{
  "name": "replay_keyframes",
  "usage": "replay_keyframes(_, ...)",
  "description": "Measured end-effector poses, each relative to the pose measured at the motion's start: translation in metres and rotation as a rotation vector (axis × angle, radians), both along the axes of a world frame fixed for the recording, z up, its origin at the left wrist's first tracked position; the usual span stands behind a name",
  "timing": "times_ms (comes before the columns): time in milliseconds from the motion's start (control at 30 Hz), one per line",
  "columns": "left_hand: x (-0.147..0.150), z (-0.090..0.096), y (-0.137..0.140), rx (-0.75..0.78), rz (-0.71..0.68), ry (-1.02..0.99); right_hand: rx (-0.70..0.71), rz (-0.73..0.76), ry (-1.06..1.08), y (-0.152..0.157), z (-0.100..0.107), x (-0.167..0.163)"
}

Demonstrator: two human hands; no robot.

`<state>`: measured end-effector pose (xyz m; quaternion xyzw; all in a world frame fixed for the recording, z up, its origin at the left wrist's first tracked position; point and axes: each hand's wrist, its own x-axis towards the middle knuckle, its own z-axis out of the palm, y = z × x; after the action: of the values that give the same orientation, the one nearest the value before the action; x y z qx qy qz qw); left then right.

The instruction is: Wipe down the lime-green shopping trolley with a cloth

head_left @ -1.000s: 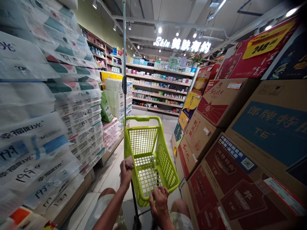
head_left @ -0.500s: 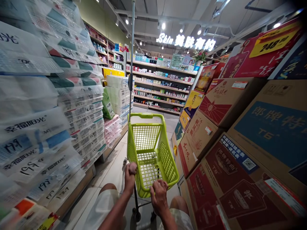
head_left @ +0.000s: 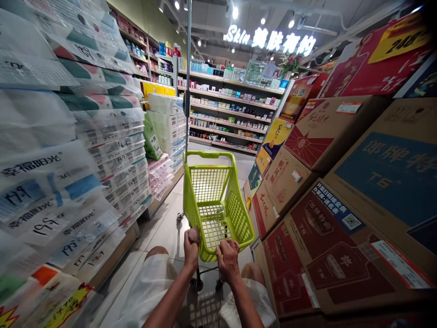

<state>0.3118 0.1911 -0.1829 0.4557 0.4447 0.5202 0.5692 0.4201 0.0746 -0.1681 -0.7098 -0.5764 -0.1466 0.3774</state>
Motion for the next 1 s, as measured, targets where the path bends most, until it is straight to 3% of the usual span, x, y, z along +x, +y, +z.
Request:
replay_keyframes(100,0.008,0.028,0.018,0.182,-0.016,-0.02,0.008,-0.009,-0.029,-0.001,-0.002,0.002)
replay_keyframes(167,0.007,0.026,0.013,0.232,-0.015,0.026,0.017,-0.008,-0.036,-0.002,-0.003,0.004)
replay_keyframes(300,-0.015,-0.019,-0.039,0.262,-0.005,0.17,0.01,-0.003,-0.008,-0.005,-0.003,0.005)
replay_keyframes(400,-0.028,-0.044,-0.074,0.428,-0.033,0.257,-0.014,0.002,0.019,-0.009,-0.001,0.006)
replay_keyframes(500,-0.024,-0.028,-0.065,0.565,-0.043,0.313,-0.039,0.023,0.058,-0.013,0.004,0.006)
replay_keyframes(667,-0.005,0.03,-0.002,0.423,0.099,0.368,-0.054,0.061,0.085,-0.017,0.011,0.004)
replay_keyframes(733,-0.006,0.03,-0.006,0.434,0.083,0.352,-0.035,0.063,0.07,-0.019,0.012,0.003)
replay_keyframes(900,-0.017,-0.016,-0.061,0.489,0.008,0.338,-0.012,0.089,0.084,-0.028,0.01,0.007)
replay_keyframes(933,-0.017,-0.016,-0.06,0.502,-0.019,0.345,-0.02,0.11,0.096,-0.031,0.01,0.011)
replay_keyframes(1000,-0.011,0.001,-0.04,0.527,-0.06,0.366,-0.03,0.149,0.126,-0.037,0.012,0.019)
